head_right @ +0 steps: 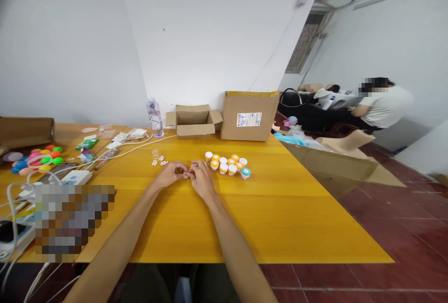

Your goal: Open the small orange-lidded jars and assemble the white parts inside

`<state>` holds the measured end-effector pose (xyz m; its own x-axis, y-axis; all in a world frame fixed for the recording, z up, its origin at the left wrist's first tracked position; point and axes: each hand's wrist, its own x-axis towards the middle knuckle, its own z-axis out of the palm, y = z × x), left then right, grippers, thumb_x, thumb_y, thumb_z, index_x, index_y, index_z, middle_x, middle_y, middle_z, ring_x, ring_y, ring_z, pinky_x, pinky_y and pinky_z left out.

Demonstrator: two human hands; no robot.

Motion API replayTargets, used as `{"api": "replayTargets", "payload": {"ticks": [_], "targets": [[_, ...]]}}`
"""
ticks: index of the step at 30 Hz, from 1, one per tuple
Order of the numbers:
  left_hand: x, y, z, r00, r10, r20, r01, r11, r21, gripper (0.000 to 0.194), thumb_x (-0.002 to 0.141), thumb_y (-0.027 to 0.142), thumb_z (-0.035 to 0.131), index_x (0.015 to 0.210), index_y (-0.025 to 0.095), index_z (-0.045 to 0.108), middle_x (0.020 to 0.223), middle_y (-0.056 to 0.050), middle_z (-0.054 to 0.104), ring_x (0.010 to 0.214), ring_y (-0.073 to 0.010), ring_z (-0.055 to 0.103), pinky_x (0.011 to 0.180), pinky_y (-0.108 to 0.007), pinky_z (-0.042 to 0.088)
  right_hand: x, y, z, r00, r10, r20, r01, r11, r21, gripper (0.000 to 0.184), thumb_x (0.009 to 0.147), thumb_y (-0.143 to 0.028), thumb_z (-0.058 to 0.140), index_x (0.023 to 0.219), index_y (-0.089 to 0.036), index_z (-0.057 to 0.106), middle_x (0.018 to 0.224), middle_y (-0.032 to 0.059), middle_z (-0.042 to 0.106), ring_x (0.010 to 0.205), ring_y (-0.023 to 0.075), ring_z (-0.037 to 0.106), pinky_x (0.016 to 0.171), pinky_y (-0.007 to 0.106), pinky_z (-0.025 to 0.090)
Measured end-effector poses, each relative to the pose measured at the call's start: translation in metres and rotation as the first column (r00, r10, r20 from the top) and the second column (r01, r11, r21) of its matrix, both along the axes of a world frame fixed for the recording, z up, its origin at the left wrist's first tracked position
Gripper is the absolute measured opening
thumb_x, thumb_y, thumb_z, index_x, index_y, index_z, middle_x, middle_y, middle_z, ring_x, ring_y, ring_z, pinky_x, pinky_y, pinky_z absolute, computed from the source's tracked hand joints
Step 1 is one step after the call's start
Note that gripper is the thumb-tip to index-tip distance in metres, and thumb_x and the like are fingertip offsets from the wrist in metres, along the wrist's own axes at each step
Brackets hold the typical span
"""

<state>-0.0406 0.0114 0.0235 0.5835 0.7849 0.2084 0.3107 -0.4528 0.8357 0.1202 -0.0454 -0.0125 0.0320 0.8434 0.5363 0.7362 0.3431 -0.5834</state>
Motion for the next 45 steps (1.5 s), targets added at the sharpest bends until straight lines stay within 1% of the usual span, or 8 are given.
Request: {"api": "replayTargets", "payload": {"ticks": [5,9,14,20,26,31,38,45], "targets": [[0.0000,0.0020,-0.0045,1.000,0.011,0.023,-0.010,1.000,-0.026,0.007,0.066,0.021,0.077,0.071,0.019,0.072,0.075,0.000,0.071,0.072,-0.0154,0.062,0.076,-0.029,0.051,0.0000,0.0016,-0.0027,0.999,0.032,-0.033,-0.031,0.999,0.030,0.015,0.086,-0.014,0.065,0.076,-0.025,0.066,0.109,0.0066,0.064,0.106,0.0236,0.060,0.095,0.041,0.051],[0.0003,0.0039,-0.0086,0.998,0.010,0.057,-0.006,0.997,-0.080,0.013,0.065,0.025,0.079,0.072,0.018,0.070,0.070,0.001,0.068,0.068,-0.0145,0.061,0.072,-0.028,0.051,-0.0004,0.0025,-0.0038,0.997,0.040,-0.060,-0.038,0.999,0.031,0.016,0.086,-0.014,0.064,0.075,-0.025,0.065,0.106,0.0061,0.064,0.105,0.0231,0.061,0.095,0.040,0.051],[-0.0003,0.0046,-0.0099,0.998,-0.002,0.069,0.010,0.992,-0.126,0.017,0.065,0.029,0.080,0.070,0.017,0.068,0.068,0.001,0.067,0.067,-0.0138,0.061,0.070,-0.028,0.050,-0.0003,0.0027,-0.0048,0.996,0.050,-0.074,-0.047,0.998,0.032,0.015,0.087,-0.015,0.063,0.075,-0.025,0.065,0.105,0.0059,0.064,0.104,0.0229,0.061,0.094,0.040,0.051],[-0.0017,0.0057,-0.0075,0.998,-0.016,0.065,0.022,0.996,-0.092,0.016,0.064,0.024,0.080,0.060,0.017,0.066,0.074,0.000,0.069,0.070,-0.0134,0.063,0.073,-0.027,0.051,0.0004,0.0029,-0.0055,0.996,0.057,-0.075,-0.055,0.998,0.021,0.016,0.085,-0.013,0.062,0.075,-0.025,0.065,0.106,0.0056,0.064,0.105,0.0224,0.062,0.094,0.039,0.051],[-0.0022,0.0060,-0.0070,0.999,-0.015,0.048,0.019,0.996,-0.084,0.014,0.065,0.026,0.081,0.065,0.018,0.069,0.074,0.000,0.070,0.071,-0.0148,0.064,0.074,-0.029,0.052,0.0008,0.0034,-0.0051,0.996,0.062,-0.071,-0.062,0.998,0.010,0.016,0.085,-0.013,0.063,0.074,-0.025,0.065,0.104,0.0051,0.066,0.104,0.0217,0.063,0.093,0.037,0.052],[-0.0018,0.0043,-0.0046,0.999,-0.014,0.038,0.017,0.997,-0.069,0.011,0.066,0.024,0.079,0.068,0.019,0.070,0.072,0.000,0.069,0.070,-0.0146,0.062,0.074,-0.028,0.051,-0.0003,0.0029,-0.0032,0.995,0.060,-0.081,-0.059,0.998,0.009,0.017,0.085,-0.014,0.062,0.073,-0.025,0.065,0.103,0.0054,0.066,0.101,0.0215,0.063,0.090,0.036,0.053],[-0.0024,0.0043,-0.0037,1.000,-0.017,0.007,0.018,0.999,-0.038,0.013,0.067,0.028,0.079,0.069,0.019,0.070,0.073,0.000,0.068,0.070,-0.0143,0.061,0.072,-0.027,0.050,-0.0004,0.0015,-0.0008,0.995,0.062,-0.084,-0.063,0.998,-0.014,0.016,0.085,-0.013,0.061,0.074,-0.024,0.065,0.104,0.0055,0.065,0.103,0.0216,0.063,0.092,0.037,0.052],[-0.0011,0.0020,-0.0014,0.999,-0.034,0.012,0.035,0.999,-0.029,0.010,0.067,0.023,0.077,0.073,0.019,0.070,0.071,0.001,0.067,0.068,-0.0136,0.059,0.070,-0.027,0.050,-0.0010,0.0012,0.0004,0.996,0.052,-0.067,-0.054,0.998,-0.028,0.015,0.084,-0.013,0.065,0.074,-0.024,0.065,0.104,0.0052,0.065,0.102,0.0215,0.064,0.092,0.037,0.052]]}}
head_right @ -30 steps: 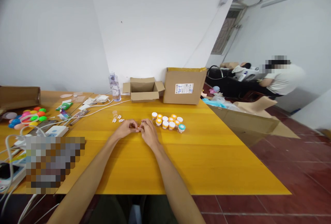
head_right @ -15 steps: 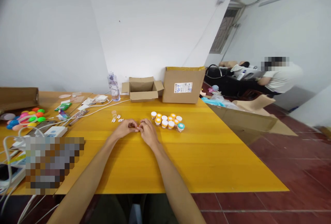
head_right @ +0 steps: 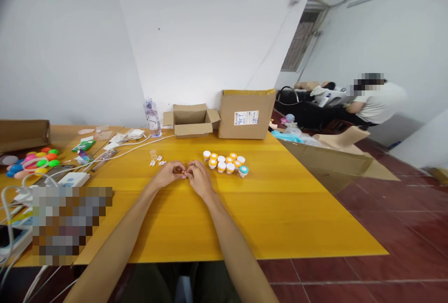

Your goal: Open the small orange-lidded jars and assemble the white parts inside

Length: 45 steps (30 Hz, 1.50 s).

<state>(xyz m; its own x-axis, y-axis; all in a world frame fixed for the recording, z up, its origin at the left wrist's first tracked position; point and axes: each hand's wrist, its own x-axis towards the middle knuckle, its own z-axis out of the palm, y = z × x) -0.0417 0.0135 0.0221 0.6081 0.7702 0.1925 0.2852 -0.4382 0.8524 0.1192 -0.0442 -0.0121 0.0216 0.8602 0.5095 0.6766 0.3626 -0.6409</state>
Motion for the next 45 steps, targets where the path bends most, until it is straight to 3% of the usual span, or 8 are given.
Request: {"api": "replayTargets", "payload": {"ticks": [9,23,36,45], "targets": [[-0.001,-0.004,0.006,0.999,-0.014,-0.032,0.017,0.997,0.069,0.006,0.069,0.021,0.074,0.072,0.019,0.069,0.075,0.001,0.066,0.070,-0.0136,0.059,0.073,-0.027,0.050,-0.001,0.000,0.000,1.000,0.009,-0.015,-0.009,1.000,-0.005,0.018,0.085,-0.011,0.062,0.073,-0.024,0.064,0.105,0.0047,0.065,0.103,0.0207,0.062,0.094,0.036,0.051],[-0.002,0.001,0.003,0.999,0.035,0.001,-0.035,0.999,0.008,0.010,0.067,0.018,0.077,0.063,0.018,0.068,0.078,-0.001,0.070,0.068,-0.0138,0.063,0.073,-0.028,0.053,0.003,0.000,0.001,0.998,-0.063,-0.020,0.064,0.997,0.038,0.016,0.085,-0.011,0.058,0.078,-0.025,0.060,0.101,0.0056,0.063,0.098,0.0229,0.061,0.091,0.039,0.052],[-0.001,0.001,0.002,0.998,0.037,0.045,-0.037,0.999,0.000,0.023,0.069,0.036,0.080,0.062,0.018,0.067,0.083,-0.003,0.070,0.074,-0.0157,0.063,0.074,-0.029,0.054,0.000,-0.002,0.002,1.000,0.002,0.031,-0.003,0.999,0.040,0.018,0.086,-0.010,0.060,0.078,-0.025,0.064,0.105,0.0060,0.063,0.103,0.0223,0.061,0.093,0.038,0.052],[-0.014,0.011,0.004,0.977,0.194,-0.091,-0.172,0.963,0.207,0.017,0.077,0.028,0.073,0.063,0.022,0.067,0.070,-0.001,0.066,0.075,-0.0193,0.061,0.074,-0.031,0.048,-0.001,-0.001,-0.001,1.000,-0.006,0.030,0.004,0.999,0.052,0.015,0.086,-0.012,0.062,0.081,-0.025,0.067,0.106,0.0060,0.063,0.107,0.0229,0.061,0.098,0.040,0.051]]}}
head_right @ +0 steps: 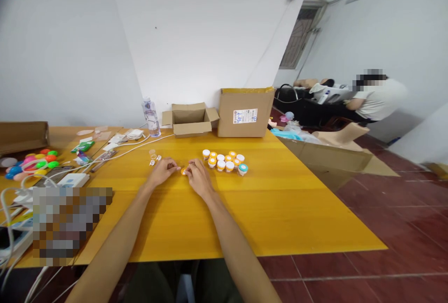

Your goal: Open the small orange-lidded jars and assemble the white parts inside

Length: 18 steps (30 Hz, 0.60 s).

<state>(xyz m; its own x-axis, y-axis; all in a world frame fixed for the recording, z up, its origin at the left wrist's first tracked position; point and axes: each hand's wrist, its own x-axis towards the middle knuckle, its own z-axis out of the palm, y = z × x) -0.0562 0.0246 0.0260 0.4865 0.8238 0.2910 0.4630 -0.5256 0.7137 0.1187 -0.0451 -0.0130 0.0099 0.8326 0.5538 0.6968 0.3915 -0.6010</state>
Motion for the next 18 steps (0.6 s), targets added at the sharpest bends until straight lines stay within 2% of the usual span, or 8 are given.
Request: {"api": "replayTargets", "payload": {"ticks": [5,10,16,18], "targets": [[-0.004,-0.001,-0.003,0.995,0.051,-0.082,-0.043,0.995,0.092,0.014,0.081,0.021,0.068,0.068,0.024,0.068,0.078,-0.004,0.067,0.087,-0.0227,0.063,0.082,-0.034,0.049,-0.003,-0.001,0.000,1.000,-0.006,0.006,0.006,1.000,-0.010,0.012,0.085,-0.014,0.065,0.080,-0.025,0.067,0.108,0.0066,0.063,0.106,0.0228,0.061,0.098,0.041,0.050],[-0.001,-0.004,-0.002,0.995,0.056,-0.080,-0.043,0.987,0.152,0.014,0.082,0.015,0.063,0.079,0.024,0.072,0.090,-0.006,0.070,0.099,-0.0252,0.062,0.094,-0.038,0.048,-0.005,-0.001,0.001,1.000,-0.019,0.004,0.019,1.000,-0.022,0.012,0.084,-0.013,0.066,0.078,-0.024,0.067,0.109,0.0070,0.064,0.107,0.0228,0.061,0.098,0.040,0.051],[0.008,-0.009,0.000,0.990,-0.128,-0.052,0.131,0.990,0.054,0.020,0.082,0.016,0.065,0.096,0.026,0.075,0.102,-0.005,0.073,0.106,-0.0252,0.060,0.103,-0.041,0.044,-0.002,0.003,-0.003,0.999,-0.004,-0.039,0.003,1.000,-0.030,0.015,0.084,-0.011,0.066,0.077,-0.025,0.067,0.109,0.0054,0.063,0.107,0.0220,0.060,0.097,0.040,0.051],[0.009,-0.010,-0.002,0.986,-0.150,-0.075,0.152,0.988,0.030,0.024,0.080,0.017,0.069,0.102,0.026,0.075,0.104,-0.005,0.073,0.109,-0.0262,0.059,0.104,-0.043,0.042,-0.001,0.005,-0.005,0.998,-0.002,-0.065,-0.001,0.999,-0.038,0.014,0.083,-0.012,0.066,0.077,-0.025,0.067,0.108,0.0050,0.063,0.107,0.0219,0.060,0.098,0.041,0.050]]}}
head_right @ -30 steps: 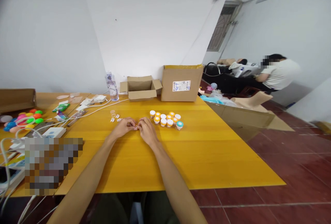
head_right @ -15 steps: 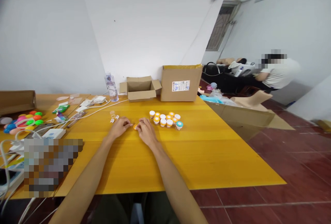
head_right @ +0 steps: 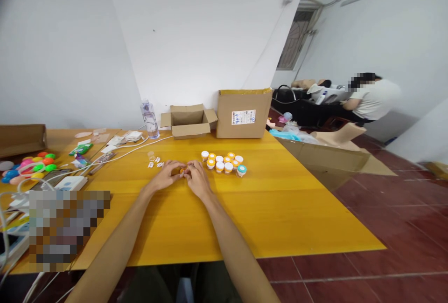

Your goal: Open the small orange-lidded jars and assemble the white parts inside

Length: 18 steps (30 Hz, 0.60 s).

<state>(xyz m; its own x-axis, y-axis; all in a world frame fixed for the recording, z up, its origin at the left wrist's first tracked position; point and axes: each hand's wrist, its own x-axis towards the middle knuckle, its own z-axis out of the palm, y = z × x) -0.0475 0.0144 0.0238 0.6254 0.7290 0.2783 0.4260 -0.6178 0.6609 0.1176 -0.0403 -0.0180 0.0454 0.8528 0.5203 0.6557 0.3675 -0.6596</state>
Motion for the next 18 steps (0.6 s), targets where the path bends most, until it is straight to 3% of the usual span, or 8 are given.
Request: {"api": "replayTargets", "payload": {"ticks": [6,18], "targets": [[-0.0005,-0.0002,-0.0062,0.997,-0.001,-0.079,0.004,0.999,0.037,0.026,0.086,0.025,0.066,0.110,0.027,0.075,0.103,-0.006,0.070,0.108,-0.0261,0.056,0.102,-0.045,0.042,0.0017,0.0019,0.0002,0.997,0.010,-0.074,-0.014,0.998,-0.055,0.012,0.081,-0.014,0.069,0.074,-0.024,0.070,0.109,0.0049,0.063,0.109,0.0221,0.060,0.101,0.042,0.047],[0.0016,-0.0043,-0.0005,0.994,0.026,-0.102,-0.022,0.999,0.037,0.017,0.080,0.028,0.073,0.097,0.026,0.075,0.096,-0.004,0.071,0.104,-0.0255,0.058,0.102,-0.044,0.042,0.0011,0.0012,-0.0002,0.998,-0.020,-0.064,0.016,0.998,-0.063,0.014,0.083,-0.017,0.066,0.072,-0.024,0.066,0.110,0.0051,0.062,0.110,0.0226,0.059,0.100,0.041,0.047]]}}
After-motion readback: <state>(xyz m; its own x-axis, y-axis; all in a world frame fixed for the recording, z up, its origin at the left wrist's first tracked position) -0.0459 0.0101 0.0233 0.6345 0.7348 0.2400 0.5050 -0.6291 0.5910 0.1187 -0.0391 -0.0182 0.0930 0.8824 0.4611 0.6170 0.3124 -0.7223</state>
